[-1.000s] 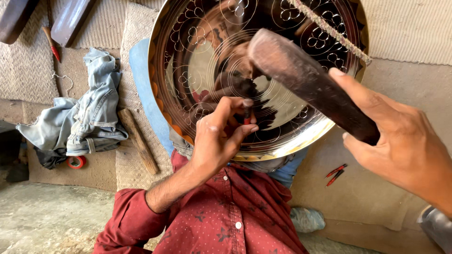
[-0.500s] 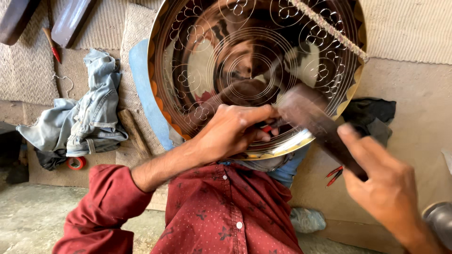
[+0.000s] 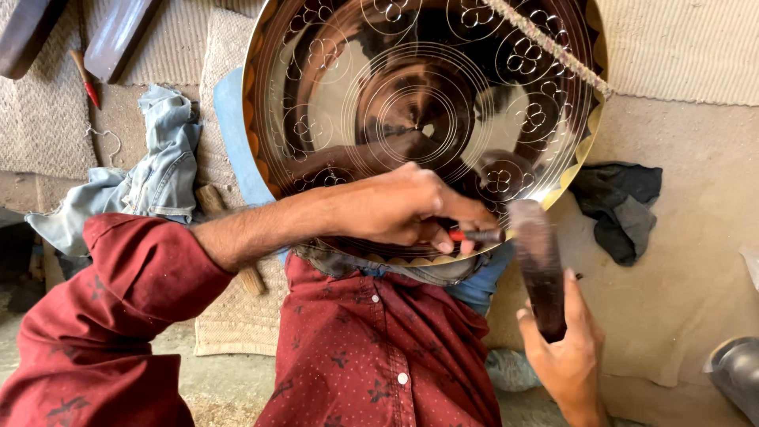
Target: The person sits on the floor with a large engraved brass plate resting on their lap. They hold a small punch against the plate's surface with one hand and repeatedly strike it with a wooden mallet held in the other hand, working across the plate's decorated face.
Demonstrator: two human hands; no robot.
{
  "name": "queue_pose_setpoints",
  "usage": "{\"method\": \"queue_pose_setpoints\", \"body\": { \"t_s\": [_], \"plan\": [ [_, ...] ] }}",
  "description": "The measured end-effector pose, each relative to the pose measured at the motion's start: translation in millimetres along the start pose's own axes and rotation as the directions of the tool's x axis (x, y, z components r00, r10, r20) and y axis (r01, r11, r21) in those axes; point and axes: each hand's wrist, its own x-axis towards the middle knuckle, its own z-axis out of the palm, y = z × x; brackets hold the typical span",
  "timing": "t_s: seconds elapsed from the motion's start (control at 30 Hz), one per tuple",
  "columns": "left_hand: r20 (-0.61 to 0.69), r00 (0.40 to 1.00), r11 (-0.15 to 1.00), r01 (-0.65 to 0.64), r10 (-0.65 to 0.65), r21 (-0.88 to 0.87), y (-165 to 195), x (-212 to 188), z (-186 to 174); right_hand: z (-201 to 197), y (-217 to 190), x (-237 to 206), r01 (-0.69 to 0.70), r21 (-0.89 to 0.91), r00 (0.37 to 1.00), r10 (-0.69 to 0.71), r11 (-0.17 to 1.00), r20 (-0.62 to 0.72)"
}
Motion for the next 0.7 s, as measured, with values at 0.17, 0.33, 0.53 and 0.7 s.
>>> {"method": "queue_pose_setpoints", "body": {
  "t_s": [0.17,0.33,0.53,0.7],
  "plan": [
    [0.073,0.996,0.998,-0.059,0.057,0.032,-3.7,5.7,-2.0,8.4,1.7,-12.5,-0.086,0.255,0.983,0.124,0.963,-0.135],
    [0.189,0.98,0.998,-0.062,0.057,0.02,-4.5,14.2,-3.8,6.5,-5.6,-22.3,0.075,0.518,0.909,0.156,0.852,-0.387],
    [0.246,0.969,0.993,-0.043,0.014,0.114,2.5,12.7,-10.1,8.1,2.2,-12.8,0.035,-0.054,0.969,-0.047,0.998,-0.243],
    [0.036,0.992,0.989,-0.125,0.123,0.076,5.7,4.4,-7.4,16.6,-3.6,-3.1,0.007,0.376,0.962,0.097,0.926,-0.257]
  ]
}}
